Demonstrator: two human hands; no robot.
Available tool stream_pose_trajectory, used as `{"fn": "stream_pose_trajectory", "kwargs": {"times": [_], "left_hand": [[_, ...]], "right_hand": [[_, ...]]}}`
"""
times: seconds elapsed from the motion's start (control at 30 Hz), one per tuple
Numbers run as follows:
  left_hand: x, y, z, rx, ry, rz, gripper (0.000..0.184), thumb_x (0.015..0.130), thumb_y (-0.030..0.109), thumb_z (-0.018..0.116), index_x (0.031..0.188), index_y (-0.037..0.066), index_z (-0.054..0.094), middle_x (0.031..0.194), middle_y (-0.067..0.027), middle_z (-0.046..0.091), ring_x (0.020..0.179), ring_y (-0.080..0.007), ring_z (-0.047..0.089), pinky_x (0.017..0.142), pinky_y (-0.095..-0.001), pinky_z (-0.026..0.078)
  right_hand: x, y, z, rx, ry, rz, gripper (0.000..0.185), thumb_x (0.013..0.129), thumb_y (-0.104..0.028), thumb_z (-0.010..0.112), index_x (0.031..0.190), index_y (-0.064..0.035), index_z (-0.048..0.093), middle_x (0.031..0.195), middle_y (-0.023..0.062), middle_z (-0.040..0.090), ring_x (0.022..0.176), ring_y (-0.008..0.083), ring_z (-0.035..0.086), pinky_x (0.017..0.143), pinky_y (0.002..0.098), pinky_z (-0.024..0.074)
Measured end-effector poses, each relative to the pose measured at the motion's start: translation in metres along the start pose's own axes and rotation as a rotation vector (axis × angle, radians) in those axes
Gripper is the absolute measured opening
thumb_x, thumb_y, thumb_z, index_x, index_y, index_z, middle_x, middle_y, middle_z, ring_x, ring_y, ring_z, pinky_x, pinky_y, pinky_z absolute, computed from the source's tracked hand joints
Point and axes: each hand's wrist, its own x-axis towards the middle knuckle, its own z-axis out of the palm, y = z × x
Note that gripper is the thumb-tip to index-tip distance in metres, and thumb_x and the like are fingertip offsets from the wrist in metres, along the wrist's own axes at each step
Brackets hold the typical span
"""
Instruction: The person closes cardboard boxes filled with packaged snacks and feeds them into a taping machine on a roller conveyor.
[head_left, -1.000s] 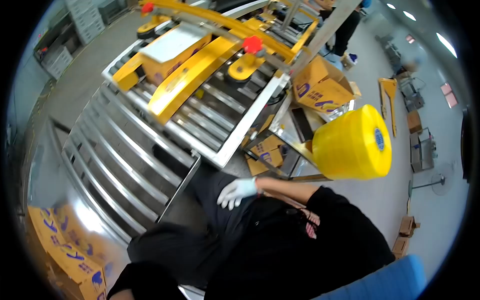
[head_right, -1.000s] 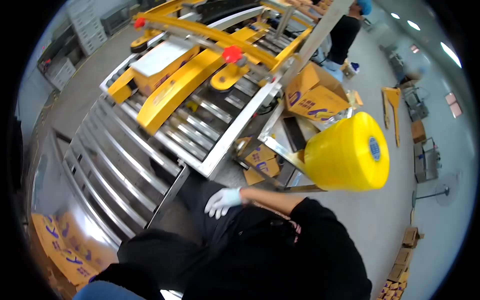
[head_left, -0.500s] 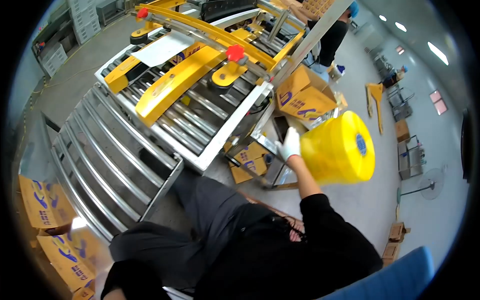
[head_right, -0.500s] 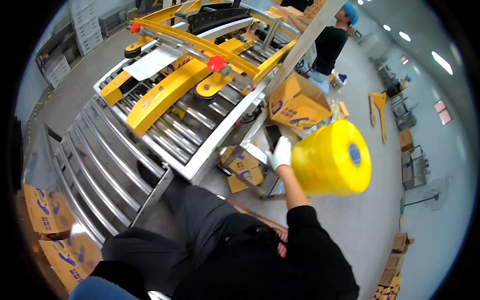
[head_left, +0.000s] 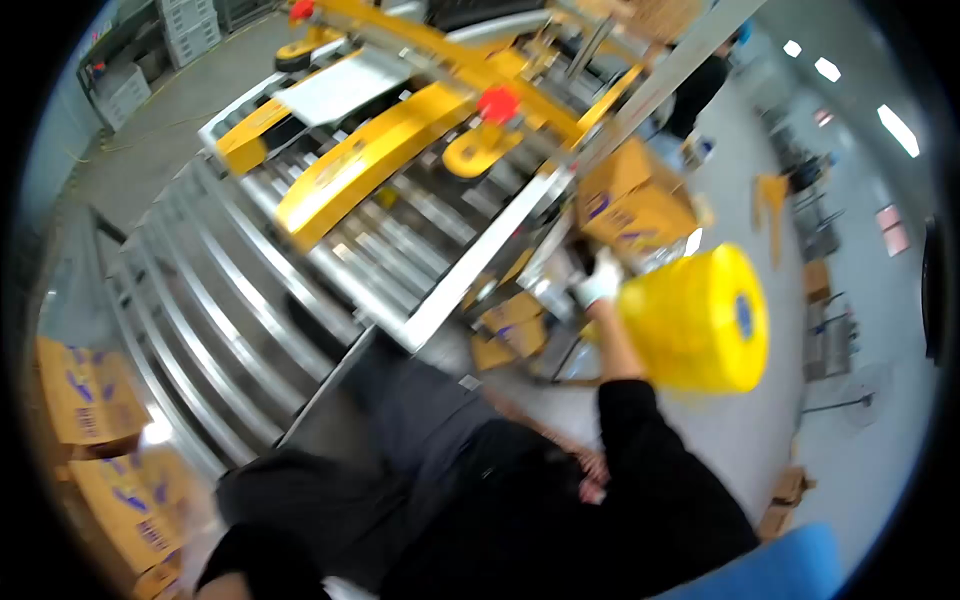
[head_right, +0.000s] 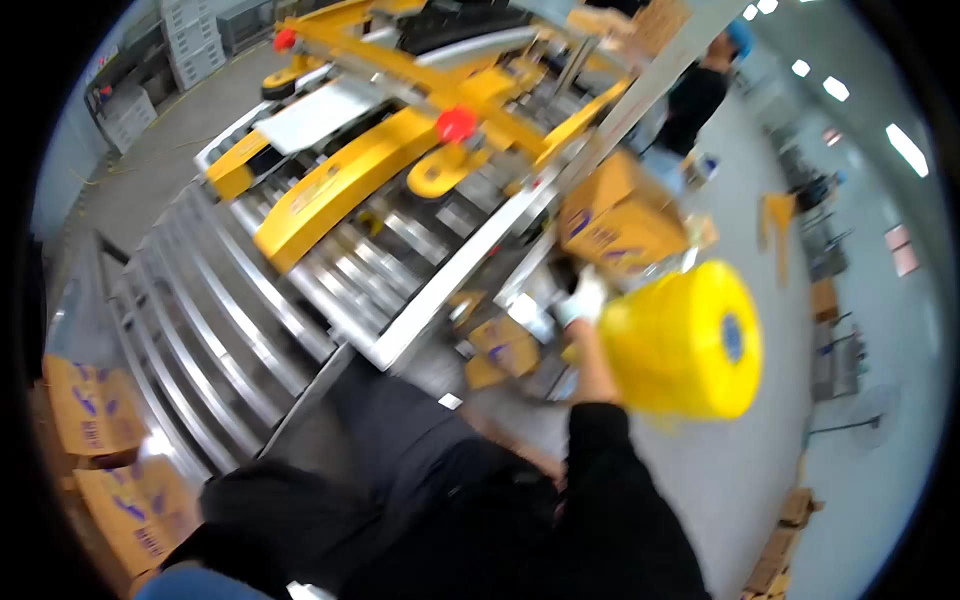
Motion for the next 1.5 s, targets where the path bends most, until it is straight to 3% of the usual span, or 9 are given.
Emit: {"fn": "stream_pose_trajectory", "kwargs": {"times": [0.33, 0.47, 0.57, 0.77, 0.9, 1.03, 1.13, 1.4, 1.5], "left_hand": [[-0.02, -0.018, 0.013, -0.016, 0.014, -0.052, 0.031, 0.104, 0.016, 0.05, 0.125, -0.003, 0.062, 0.123, -0.0157, 0.064, 0.114, -0.0273, 0.061, 0.103, -0.0368, 0.046], [-0.026, -0.015, 0.023, -0.003, 0.016, -0.056, 0.031, 0.104, 0.016, 0.05, 0.124, -0.003, 0.062, 0.121, -0.0158, 0.064, 0.113, -0.0274, 0.061, 0.101, -0.0368, 0.047], [-0.028, -0.013, 0.037, 0.004, 0.003, -0.086, 0.03, 0.104, 0.016, 0.05, 0.123, -0.003, 0.063, 0.12, -0.0159, 0.065, 0.111, -0.0275, 0.062, 0.101, -0.0368, 0.047], [-0.017, 0.015, 0.05, 0.056, -0.078, -0.104, 0.029, 0.104, 0.015, 0.049, 0.121, -0.003, 0.064, 0.117, -0.0161, 0.065, 0.109, -0.0276, 0.062, 0.099, -0.0368, 0.048], [-0.015, 0.008, 0.075, 0.039, -0.056, -0.147, 0.029, 0.104, 0.014, 0.049, 0.12, -0.004, 0.064, 0.116, -0.0162, 0.066, 0.108, -0.0276, 0.063, 0.098, -0.0367, 0.048], [0.014, 0.037, 0.074, 0.053, -0.145, -0.036, 0.028, 0.104, 0.014, 0.048, 0.118, -0.004, 0.065, 0.114, -0.0163, 0.066, 0.106, -0.0277, 0.063, 0.097, -0.0367, 0.049], [-0.013, 0.025, 0.093, 0.045, -0.104, -0.055, 0.028, 0.104, 0.013, 0.048, 0.117, -0.004, 0.065, 0.113, -0.0164, 0.067, 0.105, -0.0278, 0.064, 0.096, -0.0367, 0.05], [-0.021, 0.017, 0.166, 0.134, -0.213, -0.132, 0.028, 0.104, 0.012, 0.047, 0.115, -0.004, 0.066, 0.109, -0.0166, 0.067, 0.102, -0.0279, 0.065, 0.094, -0.0367, 0.051], [-0.077, -0.135, 0.211, 0.642, -0.3, -0.251, 0.031, 0.105, 0.017, 0.046, 0.12, -0.002, 0.065, 0.12, -0.021, 0.066, 0.112, -0.0328, 0.063, 0.098, -0.0383, 0.05]], "right_hand": [[0.025, 0.005, -0.007, 0.027, -0.054, 0.025, 0.115, 0.062, -0.041, 0.088, 0.153, 0.0029, 0.033, 0.142, 0.0283, 0.053, 0.131, 0.0432, 0.052, 0.112, 0.0457, 0.0428], [-0.015, -0.002, -0.025, 0.22, 0.366, -0.486, 0.054, 0.083, -0.017, 0.07, 0.132, 0.0036, 0.057, 0.126, 0.0261, 0.061, 0.117, 0.0432, 0.057, 0.106, 0.0486, 0.0436], [-0.082, -0.026, -0.07, 0.03, -0.102, -0.697, 0.033, 0.078, -0.007, 0.072, 0.11, -0.0051, 0.066, 0.102, 0.0176, 0.069, 0.094, 0.0404, 0.063, 0.086, 0.0484, 0.05], [-0.05, -0.007, -0.055, 0.214, -0.193, -0.743, 0.01, 0.082, -0.011, 0.07, 0.091, -0.0078, 0.067, 0.088, 0.0147, 0.068, 0.085, 0.0366, 0.065, 0.075, 0.0476, 0.0515], [-0.025, -0.032, -0.032, -0.471, -0.42, -0.727, 0.022, 0.09, -0.027, 0.059, 0.087, -0.0078, 0.069, 0.08, 0.0132, 0.067, 0.076, 0.0318, 0.064, 0.071, 0.0431, 0.0529], [-0.085, -0.074, -0.057, -0.533, -0.832, -0.743, 0.026, 0.102, -0.022, 0.05, 0.094, -0.0061, 0.069, 0.085, 0.0101, 0.068, 0.074, 0.0265, 0.065, 0.062, 0.0406, 0.0543], [-0.021, -0.007, 0.002, -0.016, -0.124, -0.895, 0.015, 0.078, -0.024, 0.071, 0.074, -0.0094, 0.073, 0.059, 0.0104, 0.061, 0.062, 0.0286, 0.064, 0.056, 0.0431, 0.0503], [-0.092, -0.01, 0.033, 0.37, -0.074, -0.577, 0.037, 0.072, -0.019, 0.088, 0.077, -0.0086, 0.053, 0.076, 0.01, 0.052, 0.069, 0.0302, 0.053, 0.063, 0.0401, 0.0443], [-0.08, -0.024, 0.012, 0.344, -0.052, -0.658, 0.037, 0.072, -0.019, 0.087, 0.079, -0.0093, 0.052, 0.077, 0.0102, 0.052, 0.072, 0.0306, 0.053, 0.064, 0.0399, 0.0445]]}}
